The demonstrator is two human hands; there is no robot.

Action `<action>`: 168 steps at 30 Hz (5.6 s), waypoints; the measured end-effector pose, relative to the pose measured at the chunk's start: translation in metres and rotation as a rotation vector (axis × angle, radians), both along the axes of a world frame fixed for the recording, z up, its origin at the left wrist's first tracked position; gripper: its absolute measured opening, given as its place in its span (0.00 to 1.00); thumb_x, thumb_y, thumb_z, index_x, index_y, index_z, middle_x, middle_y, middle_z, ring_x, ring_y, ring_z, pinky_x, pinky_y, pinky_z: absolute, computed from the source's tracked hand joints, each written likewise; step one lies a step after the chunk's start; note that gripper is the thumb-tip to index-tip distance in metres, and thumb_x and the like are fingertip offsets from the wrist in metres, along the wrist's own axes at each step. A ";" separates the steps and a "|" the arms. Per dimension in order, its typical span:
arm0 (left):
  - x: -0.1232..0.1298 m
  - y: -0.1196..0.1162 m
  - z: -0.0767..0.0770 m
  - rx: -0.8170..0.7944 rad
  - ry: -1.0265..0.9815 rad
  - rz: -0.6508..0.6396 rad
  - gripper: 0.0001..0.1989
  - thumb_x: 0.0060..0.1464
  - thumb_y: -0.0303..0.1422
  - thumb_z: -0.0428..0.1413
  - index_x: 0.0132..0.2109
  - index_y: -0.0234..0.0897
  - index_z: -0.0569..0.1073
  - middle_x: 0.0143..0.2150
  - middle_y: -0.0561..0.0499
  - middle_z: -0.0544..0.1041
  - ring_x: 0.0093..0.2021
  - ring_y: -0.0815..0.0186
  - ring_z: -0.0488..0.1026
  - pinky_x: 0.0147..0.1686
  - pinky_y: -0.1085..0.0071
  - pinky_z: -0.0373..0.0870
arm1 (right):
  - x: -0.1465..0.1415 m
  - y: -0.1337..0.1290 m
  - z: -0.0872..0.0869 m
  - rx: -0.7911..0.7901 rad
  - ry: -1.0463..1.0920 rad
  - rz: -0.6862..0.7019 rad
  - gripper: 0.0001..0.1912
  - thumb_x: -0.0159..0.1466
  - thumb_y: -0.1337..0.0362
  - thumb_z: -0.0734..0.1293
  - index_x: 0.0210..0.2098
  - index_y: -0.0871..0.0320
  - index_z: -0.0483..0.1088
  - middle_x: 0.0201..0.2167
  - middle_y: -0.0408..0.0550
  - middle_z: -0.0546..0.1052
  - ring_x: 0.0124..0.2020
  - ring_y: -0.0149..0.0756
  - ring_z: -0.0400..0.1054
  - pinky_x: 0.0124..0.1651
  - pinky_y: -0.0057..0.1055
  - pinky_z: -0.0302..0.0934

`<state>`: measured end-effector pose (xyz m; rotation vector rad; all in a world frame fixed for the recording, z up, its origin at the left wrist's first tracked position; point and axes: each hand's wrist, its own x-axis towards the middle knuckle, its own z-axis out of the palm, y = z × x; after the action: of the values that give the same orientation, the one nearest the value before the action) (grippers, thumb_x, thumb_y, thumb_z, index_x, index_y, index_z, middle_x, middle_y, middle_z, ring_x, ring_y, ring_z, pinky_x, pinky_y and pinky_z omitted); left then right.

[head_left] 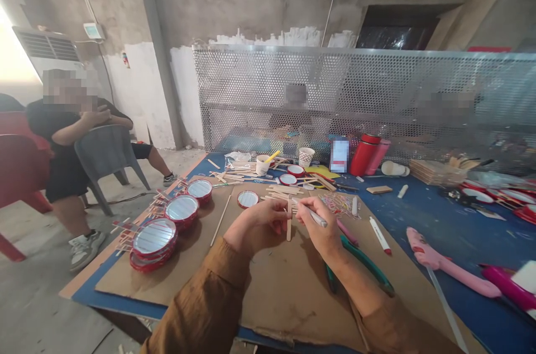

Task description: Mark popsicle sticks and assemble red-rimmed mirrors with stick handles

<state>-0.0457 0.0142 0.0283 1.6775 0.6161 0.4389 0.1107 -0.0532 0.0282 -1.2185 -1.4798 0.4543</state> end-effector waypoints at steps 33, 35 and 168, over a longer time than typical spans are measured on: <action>0.000 -0.003 0.004 -0.018 0.003 0.015 0.19 0.50 0.46 0.58 0.37 0.33 0.68 0.23 0.54 0.70 0.20 0.73 0.67 0.24 0.75 0.66 | -0.002 0.000 0.002 0.033 0.006 0.048 0.12 0.62 0.53 0.62 0.35 0.56 0.67 0.25 0.45 0.75 0.26 0.34 0.71 0.31 0.28 0.66; -0.001 -0.003 0.005 -0.015 0.005 0.014 0.19 0.50 0.46 0.58 0.37 0.33 0.68 0.23 0.55 0.70 0.20 0.74 0.68 0.24 0.75 0.66 | -0.002 0.001 0.002 0.034 0.007 0.043 0.12 0.62 0.53 0.63 0.35 0.56 0.67 0.25 0.45 0.75 0.26 0.34 0.71 0.30 0.28 0.66; 0.004 -0.001 -0.011 -0.126 -0.149 0.081 0.13 0.53 0.39 0.56 0.38 0.35 0.65 0.22 0.55 0.70 0.19 0.73 0.67 0.24 0.74 0.64 | 0.014 0.004 0.010 0.185 -0.169 -0.025 0.11 0.62 0.55 0.63 0.34 0.56 0.69 0.26 0.45 0.76 0.26 0.34 0.70 0.30 0.28 0.65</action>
<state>-0.0418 0.0129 0.0178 1.4894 0.5910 0.5665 0.1250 -0.0493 0.0377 -1.1493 -1.6099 0.1956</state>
